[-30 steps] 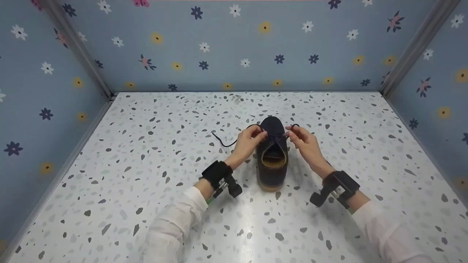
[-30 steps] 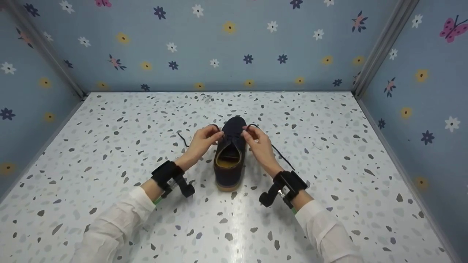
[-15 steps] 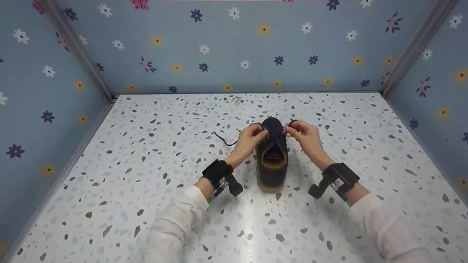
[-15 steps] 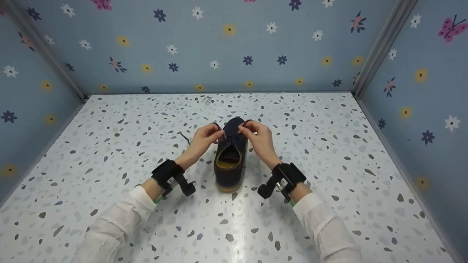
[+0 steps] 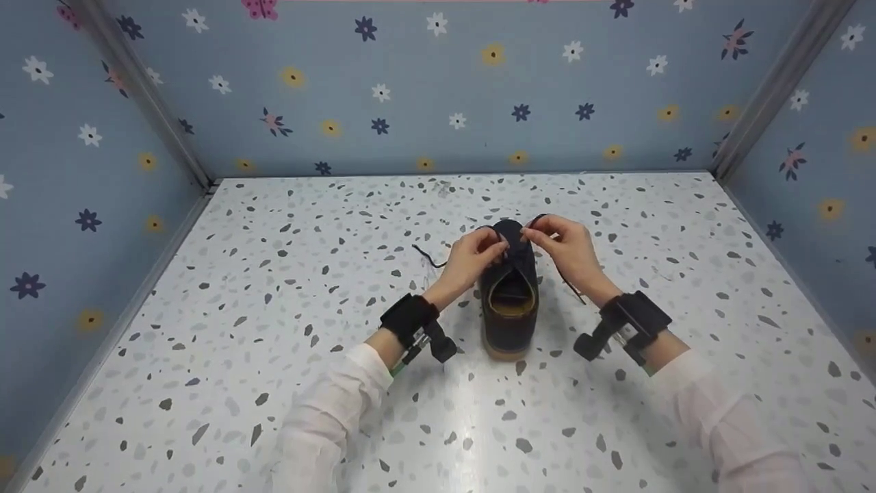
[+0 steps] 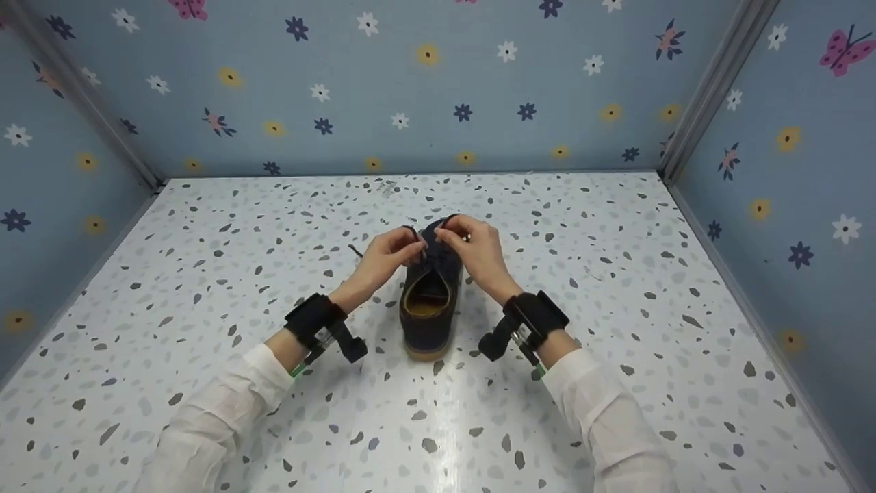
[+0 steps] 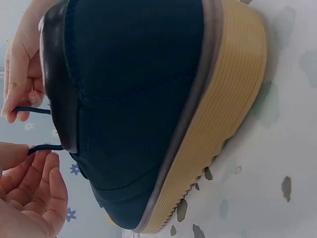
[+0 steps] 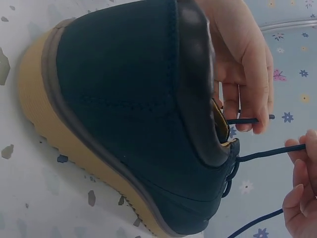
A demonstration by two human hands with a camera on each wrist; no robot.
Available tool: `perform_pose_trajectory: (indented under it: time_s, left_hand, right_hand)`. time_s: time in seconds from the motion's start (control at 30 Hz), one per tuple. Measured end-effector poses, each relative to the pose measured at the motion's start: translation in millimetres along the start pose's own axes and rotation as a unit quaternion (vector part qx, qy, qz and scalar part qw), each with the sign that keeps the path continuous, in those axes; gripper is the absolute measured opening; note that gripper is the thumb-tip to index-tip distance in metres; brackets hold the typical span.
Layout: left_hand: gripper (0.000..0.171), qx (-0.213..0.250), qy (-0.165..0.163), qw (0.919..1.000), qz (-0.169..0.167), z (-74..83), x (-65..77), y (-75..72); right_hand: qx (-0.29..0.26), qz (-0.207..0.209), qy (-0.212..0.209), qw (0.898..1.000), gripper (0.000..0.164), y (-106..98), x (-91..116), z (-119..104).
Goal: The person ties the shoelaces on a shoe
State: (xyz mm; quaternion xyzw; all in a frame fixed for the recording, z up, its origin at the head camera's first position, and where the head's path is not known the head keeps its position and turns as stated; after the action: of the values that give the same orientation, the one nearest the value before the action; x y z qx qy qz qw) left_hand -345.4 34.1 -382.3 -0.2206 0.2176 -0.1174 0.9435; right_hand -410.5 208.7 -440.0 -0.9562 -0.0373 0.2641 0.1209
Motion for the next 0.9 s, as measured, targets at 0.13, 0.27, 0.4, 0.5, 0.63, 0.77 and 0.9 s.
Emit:
perform_pose_trajectory:
  time_s: [0.13, 0.27, 0.4, 0.5, 0.63, 0.77, 0.9]
  left_hand:
    - [0.015, -0.020, 0.001, 0.9997, -0.016, 2.2, -2.8, 0.3]
    - [0.014, -0.037, -0.002, 0.9984, -0.042, 6.2, -4.2, 1.2]
    - [0.012, -0.044, 0.006, 0.9971, -0.062, 11.0, -5.2, 2.1]
    - [0.012, -0.048, 0.010, 0.9964, -0.069, 13.0, -6.2, 3.1]
    - [0.017, -0.059, 0.017, 0.9956, -0.071, 13.6, -6.8, 5.0]
    - [0.018, -0.093, 0.036, 0.9930, -0.063, 15.3, -8.0, 6.5]
    - [0.017, -0.109, 0.047, 0.9915, -0.055, 17.0, -9.9, 7.8]
  right_hand:
    - [0.019, -0.014, 0.009, 1.000, 0.011, 6, -5, -25]
    - [0.038, -0.029, 0.008, 0.999, 0.012, 8, -14, -15]
    - [0.049, -0.026, -0.029, 0.998, 0.012, 8, -25, 11]
    - [0.085, -0.006, -0.058, 0.995, 0.012, 7, -32, 40]
    - [0.107, 0.006, -0.081, 0.991, 0.011, 10, -37, 49]
    - [0.098, -0.008, -0.102, 0.990, 0.009, 19, -30, -8]
    - [0.070, -0.044, -0.101, 0.991, 0.008, 31, -12, -122]
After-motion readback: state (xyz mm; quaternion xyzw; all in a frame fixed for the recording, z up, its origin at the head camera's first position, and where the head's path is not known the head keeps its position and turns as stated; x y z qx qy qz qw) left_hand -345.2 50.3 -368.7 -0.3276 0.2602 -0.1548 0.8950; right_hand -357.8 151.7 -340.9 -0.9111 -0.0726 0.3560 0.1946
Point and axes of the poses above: each hand's wrist, its own x-axis away from the middle knuckle, its own y-axis out of the palm, z = x × y, the point moved 5 cm from there along -x, towards the middle knuckle, and after that the axes turned 11 degrees about -x, right-handed, at the moved point
